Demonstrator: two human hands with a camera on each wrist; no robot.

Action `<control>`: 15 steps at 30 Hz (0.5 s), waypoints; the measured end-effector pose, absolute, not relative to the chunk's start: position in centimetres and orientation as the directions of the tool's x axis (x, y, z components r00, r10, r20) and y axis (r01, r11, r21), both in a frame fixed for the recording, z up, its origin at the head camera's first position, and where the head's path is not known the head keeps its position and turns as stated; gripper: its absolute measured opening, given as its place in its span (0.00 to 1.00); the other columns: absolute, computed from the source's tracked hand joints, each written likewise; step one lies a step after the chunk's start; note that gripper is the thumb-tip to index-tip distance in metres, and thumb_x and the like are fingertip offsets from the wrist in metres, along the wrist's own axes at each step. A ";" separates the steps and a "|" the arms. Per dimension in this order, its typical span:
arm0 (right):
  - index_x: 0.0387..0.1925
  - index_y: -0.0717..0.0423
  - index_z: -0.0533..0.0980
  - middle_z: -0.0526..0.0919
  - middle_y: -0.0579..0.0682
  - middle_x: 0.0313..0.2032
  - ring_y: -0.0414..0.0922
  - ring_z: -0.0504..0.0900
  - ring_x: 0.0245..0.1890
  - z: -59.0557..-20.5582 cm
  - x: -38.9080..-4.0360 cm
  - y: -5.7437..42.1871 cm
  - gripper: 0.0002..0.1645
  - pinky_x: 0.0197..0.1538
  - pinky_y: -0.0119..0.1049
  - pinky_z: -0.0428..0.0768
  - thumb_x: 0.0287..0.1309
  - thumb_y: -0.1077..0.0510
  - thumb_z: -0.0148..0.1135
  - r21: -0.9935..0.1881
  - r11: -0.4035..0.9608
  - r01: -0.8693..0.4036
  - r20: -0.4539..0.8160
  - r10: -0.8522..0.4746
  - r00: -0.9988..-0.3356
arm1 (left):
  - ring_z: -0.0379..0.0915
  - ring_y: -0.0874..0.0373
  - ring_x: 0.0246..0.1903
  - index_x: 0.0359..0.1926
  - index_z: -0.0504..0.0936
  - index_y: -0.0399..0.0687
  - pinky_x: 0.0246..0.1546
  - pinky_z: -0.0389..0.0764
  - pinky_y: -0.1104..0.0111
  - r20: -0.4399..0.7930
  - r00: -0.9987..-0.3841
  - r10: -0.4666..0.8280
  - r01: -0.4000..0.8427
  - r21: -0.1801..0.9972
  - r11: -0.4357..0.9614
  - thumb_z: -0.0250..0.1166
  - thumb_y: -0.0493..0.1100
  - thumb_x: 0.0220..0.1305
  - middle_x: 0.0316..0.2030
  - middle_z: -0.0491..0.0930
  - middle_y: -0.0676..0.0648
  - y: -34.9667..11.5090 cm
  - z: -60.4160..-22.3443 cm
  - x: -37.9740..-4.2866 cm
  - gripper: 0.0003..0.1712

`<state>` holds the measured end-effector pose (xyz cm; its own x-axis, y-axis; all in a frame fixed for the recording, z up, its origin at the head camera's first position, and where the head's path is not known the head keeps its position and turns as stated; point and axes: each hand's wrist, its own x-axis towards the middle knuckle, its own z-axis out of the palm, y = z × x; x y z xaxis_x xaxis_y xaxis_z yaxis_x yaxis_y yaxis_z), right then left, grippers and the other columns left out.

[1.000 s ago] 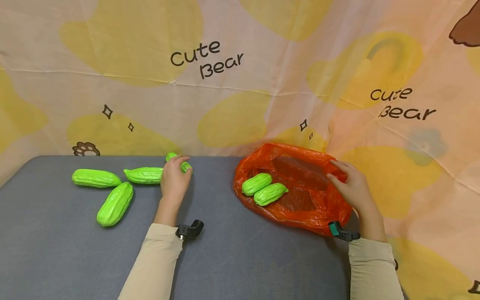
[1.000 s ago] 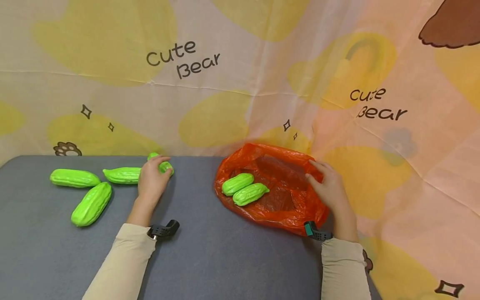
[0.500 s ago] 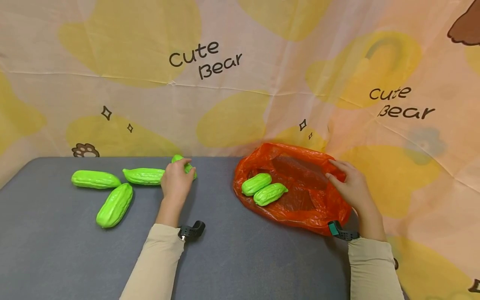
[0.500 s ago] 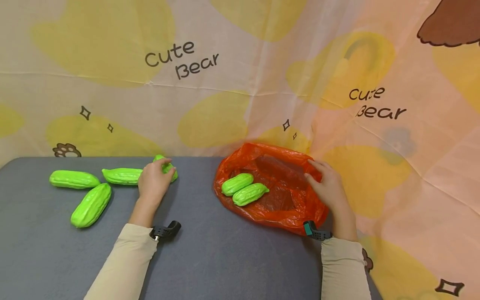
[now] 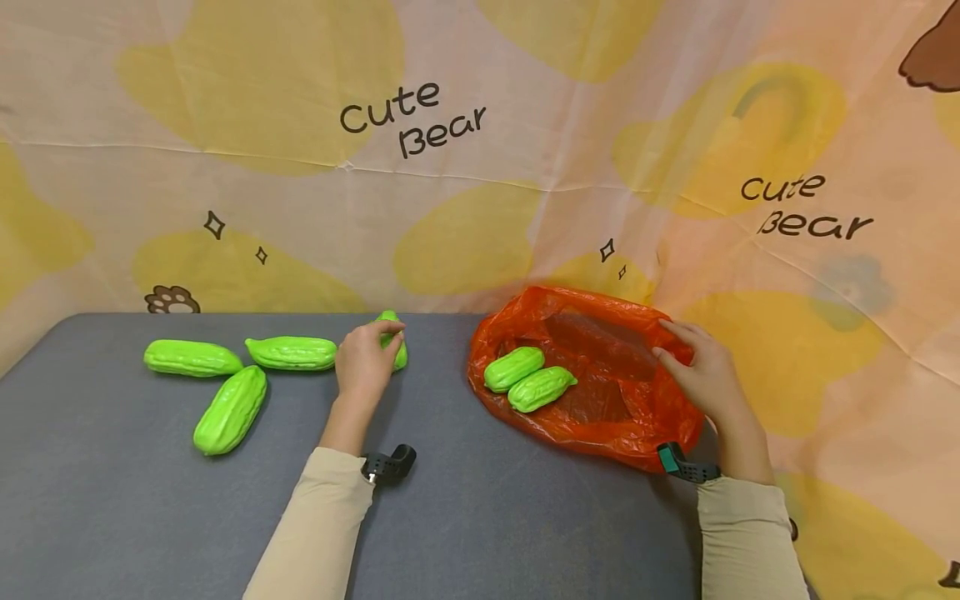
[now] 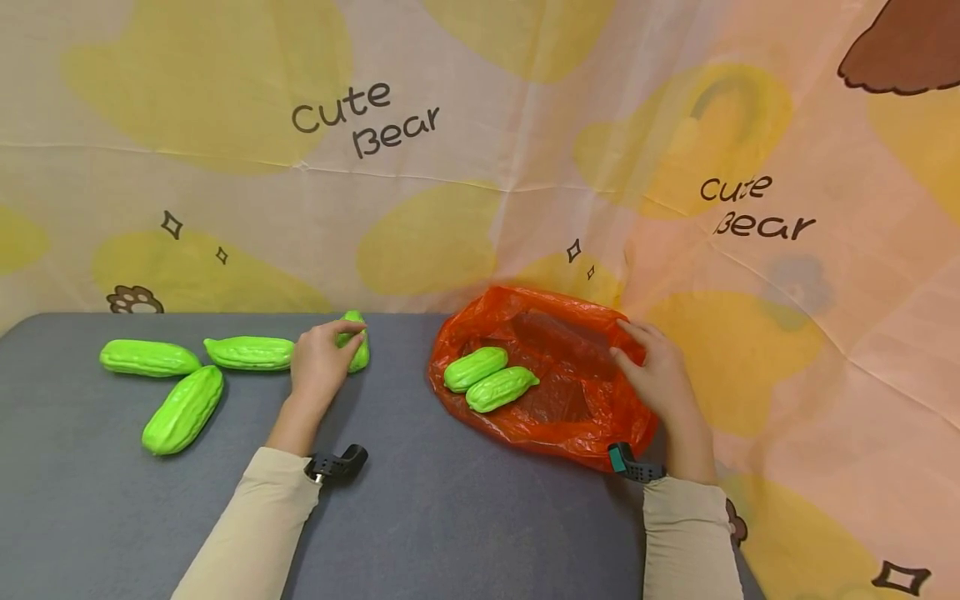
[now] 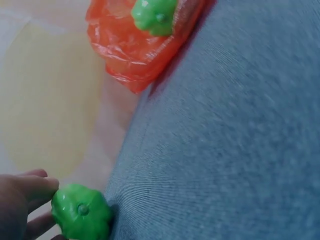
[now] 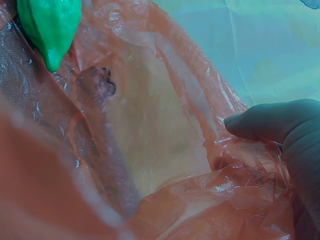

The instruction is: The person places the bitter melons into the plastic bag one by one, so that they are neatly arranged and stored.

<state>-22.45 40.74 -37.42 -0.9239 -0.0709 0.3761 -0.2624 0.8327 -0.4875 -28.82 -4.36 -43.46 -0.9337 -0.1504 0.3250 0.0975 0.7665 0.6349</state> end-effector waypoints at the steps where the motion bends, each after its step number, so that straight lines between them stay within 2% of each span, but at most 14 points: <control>1: 0.64 0.69 0.73 0.75 0.72 0.62 0.72 0.71 0.63 -37.4 -22.5 40.8 0.28 0.64 0.70 0.68 0.63 0.64 0.65 -0.487 0.833 -0.263 0.378 -0.071 -0.923 | 0.84 0.38 0.45 0.50 0.89 0.52 0.38 0.80 0.48 0.316 -0.935 -0.158 0.097 0.659 0.746 0.69 0.44 0.66 0.48 0.88 0.42 -4.3 -43.5 -28.8 0.13; 5: 0.64 0.69 0.73 0.75 0.72 0.61 0.72 0.71 0.63 -37.4 -22.5 40.8 0.28 0.64 0.70 0.67 0.63 0.64 0.66 -0.486 0.833 -0.264 0.376 -0.073 -0.924 | 0.84 0.40 0.48 0.51 0.89 0.51 0.39 0.80 0.50 0.290 -0.939 -0.182 0.094 0.730 0.677 0.69 0.42 0.65 0.51 0.87 0.42 -4.3 -43.5 -28.8 0.14; 8: 0.64 0.69 0.73 0.75 0.72 0.62 0.72 0.71 0.63 -37.4 -22.5 40.8 0.29 0.64 0.70 0.67 0.63 0.64 0.65 -0.484 0.835 -0.261 0.371 -0.074 -0.926 | 0.81 0.40 0.55 0.52 0.88 0.50 0.50 0.80 0.48 0.278 -0.943 -0.183 0.090 0.742 0.664 0.70 0.42 0.64 0.55 0.85 0.41 -4.4 -43.6 -28.9 0.15; 11: 0.64 0.69 0.73 0.75 0.72 0.62 0.72 0.71 0.63 -37.4 -22.4 40.8 0.29 0.64 0.70 0.67 0.63 0.64 0.65 -0.482 0.837 -0.257 0.367 -0.073 -0.927 | 0.76 0.39 0.62 0.54 0.87 0.47 0.60 0.76 0.47 0.257 -0.949 -0.182 0.081 0.758 0.648 0.70 0.42 0.63 0.58 0.83 0.40 -4.5 -43.7 -29.0 0.18; 15: 0.64 0.69 0.73 0.74 0.72 0.62 0.72 0.71 0.64 -37.4 -22.5 40.8 0.29 0.64 0.70 0.67 0.64 0.63 0.65 -0.484 0.837 -0.257 0.367 -0.073 -0.927 | 0.73 0.40 0.65 0.58 0.84 0.44 0.65 0.72 0.48 0.243 -0.953 -0.179 0.080 0.775 0.626 0.71 0.42 0.63 0.60 0.81 0.38 -4.6 -43.8 -29.2 0.22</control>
